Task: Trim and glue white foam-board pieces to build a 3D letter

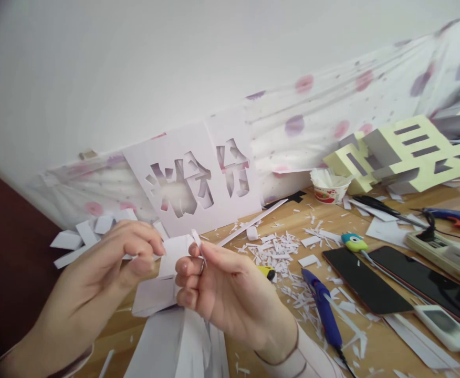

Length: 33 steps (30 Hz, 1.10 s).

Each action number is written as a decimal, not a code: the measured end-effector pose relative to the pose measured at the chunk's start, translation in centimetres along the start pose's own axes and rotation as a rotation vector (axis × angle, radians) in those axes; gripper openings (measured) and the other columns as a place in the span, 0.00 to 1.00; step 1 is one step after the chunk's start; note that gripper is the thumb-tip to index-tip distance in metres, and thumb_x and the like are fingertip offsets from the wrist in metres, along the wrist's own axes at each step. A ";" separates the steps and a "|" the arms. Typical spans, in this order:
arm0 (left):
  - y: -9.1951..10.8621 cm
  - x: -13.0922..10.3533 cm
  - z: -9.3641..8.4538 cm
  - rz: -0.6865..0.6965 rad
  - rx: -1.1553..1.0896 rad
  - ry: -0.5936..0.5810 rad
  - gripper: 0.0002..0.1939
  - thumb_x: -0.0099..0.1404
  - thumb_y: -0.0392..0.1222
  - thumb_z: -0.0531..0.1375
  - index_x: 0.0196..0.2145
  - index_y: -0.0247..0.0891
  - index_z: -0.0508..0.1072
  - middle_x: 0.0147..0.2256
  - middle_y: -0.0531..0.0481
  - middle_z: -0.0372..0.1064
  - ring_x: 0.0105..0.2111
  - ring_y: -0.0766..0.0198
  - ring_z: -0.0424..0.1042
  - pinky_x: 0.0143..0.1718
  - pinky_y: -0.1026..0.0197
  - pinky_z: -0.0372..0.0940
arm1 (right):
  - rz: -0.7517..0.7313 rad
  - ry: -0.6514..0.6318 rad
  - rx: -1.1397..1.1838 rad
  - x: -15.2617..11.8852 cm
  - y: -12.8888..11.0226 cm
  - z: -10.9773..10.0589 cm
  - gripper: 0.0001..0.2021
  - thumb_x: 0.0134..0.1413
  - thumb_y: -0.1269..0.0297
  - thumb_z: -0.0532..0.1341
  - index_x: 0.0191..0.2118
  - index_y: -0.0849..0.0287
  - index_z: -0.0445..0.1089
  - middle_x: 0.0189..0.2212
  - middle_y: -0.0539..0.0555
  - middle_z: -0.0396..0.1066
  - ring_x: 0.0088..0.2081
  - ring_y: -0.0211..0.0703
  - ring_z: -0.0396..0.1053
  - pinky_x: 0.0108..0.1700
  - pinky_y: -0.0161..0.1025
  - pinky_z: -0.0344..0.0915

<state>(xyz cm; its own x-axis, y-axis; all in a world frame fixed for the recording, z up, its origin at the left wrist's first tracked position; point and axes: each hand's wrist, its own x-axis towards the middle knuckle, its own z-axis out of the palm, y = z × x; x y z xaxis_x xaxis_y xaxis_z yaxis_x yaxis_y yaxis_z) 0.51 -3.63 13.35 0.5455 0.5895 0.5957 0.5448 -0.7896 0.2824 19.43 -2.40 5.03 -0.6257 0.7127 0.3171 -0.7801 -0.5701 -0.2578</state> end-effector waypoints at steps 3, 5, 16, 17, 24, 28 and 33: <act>0.1 0.2 0.2 0.054 0.032 0.040 0.02 0.74 0.43 0.63 0.43 0.52 0.77 0.38 0.60 0.75 0.40 0.67 0.73 0.48 0.61 0.64 | -0.013 -0.035 -0.001 0.0 0.1 -0.1 0.07 0.64 0.66 0.70 0.40 0.66 0.75 0.34 0.53 0.79 0.36 0.34 0.77 0.40 0.31 0.68; 0.2 0.3 0.4 0.058 0.011 0.056 0.04 0.73 0.43 0.64 0.42 0.52 0.80 0.37 0.61 0.76 0.39 0.68 0.74 0.47 0.61 0.65 | -0.022 -0.047 -0.006 0.0 0.2 -0.2 0.07 0.64 0.67 0.70 0.41 0.66 0.76 0.35 0.54 0.80 0.37 0.35 0.78 0.40 0.32 0.69; 0.4 0.8 0.8 0.138 0.047 0.052 0.07 0.72 0.35 0.63 0.39 0.47 0.79 0.35 0.58 0.78 0.38 0.63 0.74 0.50 0.52 0.62 | -0.022 -0.007 -0.067 -0.3 0.1 0.4 0.06 0.60 0.66 0.72 0.39 0.63 0.77 0.34 0.53 0.80 0.37 0.35 0.77 0.40 0.31 0.69; 0.4 0.9 0.9 0.154 0.075 0.066 0.08 0.72 0.34 0.63 0.38 0.47 0.78 0.35 0.58 0.78 0.38 0.63 0.74 0.52 0.51 0.60 | -0.025 0.001 -0.075 -0.3 0.1 0.4 0.07 0.60 0.66 0.73 0.38 0.62 0.77 0.34 0.53 0.80 0.37 0.35 0.77 0.40 0.31 0.69; 0.2 0.5 1.3 0.155 0.255 0.158 0.08 0.72 0.32 0.60 0.37 0.46 0.71 0.35 0.60 0.75 0.36 0.64 0.74 0.60 0.46 0.52 | -0.057 0.015 -0.044 -0.4 -0.6 0.5 0.06 0.60 0.68 0.72 0.38 0.64 0.76 0.34 0.50 0.74 0.35 0.33 0.72 0.39 0.30 0.69; -0.3 -0.1 0.5 0.060 0.176 0.092 0.08 0.74 0.34 0.53 0.37 0.46 0.64 0.35 0.57 0.70 0.37 0.61 0.71 0.56 0.49 0.55 | -0.068 -0.007 -0.104 -0.6 -1.4 0.5 0.06 0.64 0.66 0.69 0.37 0.64 0.75 0.30 0.48 0.68 0.32 0.32 0.67 0.38 0.30 0.67; -0.8 0.0 0.4 0.009 0.126 -0.102 0.13 0.78 0.34 0.44 0.33 0.44 0.57 0.29 0.59 0.59 0.30 0.64 0.64 0.54 0.52 0.51 | -0.104 0.012 -0.258 -0.5 -1.8 0.3 0.07 0.62 0.65 0.70 0.36 0.63 0.75 0.27 0.47 0.63 0.28 0.33 0.59 0.34 0.29 0.65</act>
<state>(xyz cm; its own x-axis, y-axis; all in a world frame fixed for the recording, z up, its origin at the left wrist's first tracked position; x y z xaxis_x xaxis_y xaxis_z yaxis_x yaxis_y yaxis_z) 0.29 -2.94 12.84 0.6091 0.6016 0.5168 0.6116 -0.7711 0.1768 21.12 -1.91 5.64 -0.5412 0.7675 0.3436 -0.8125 -0.3719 -0.4490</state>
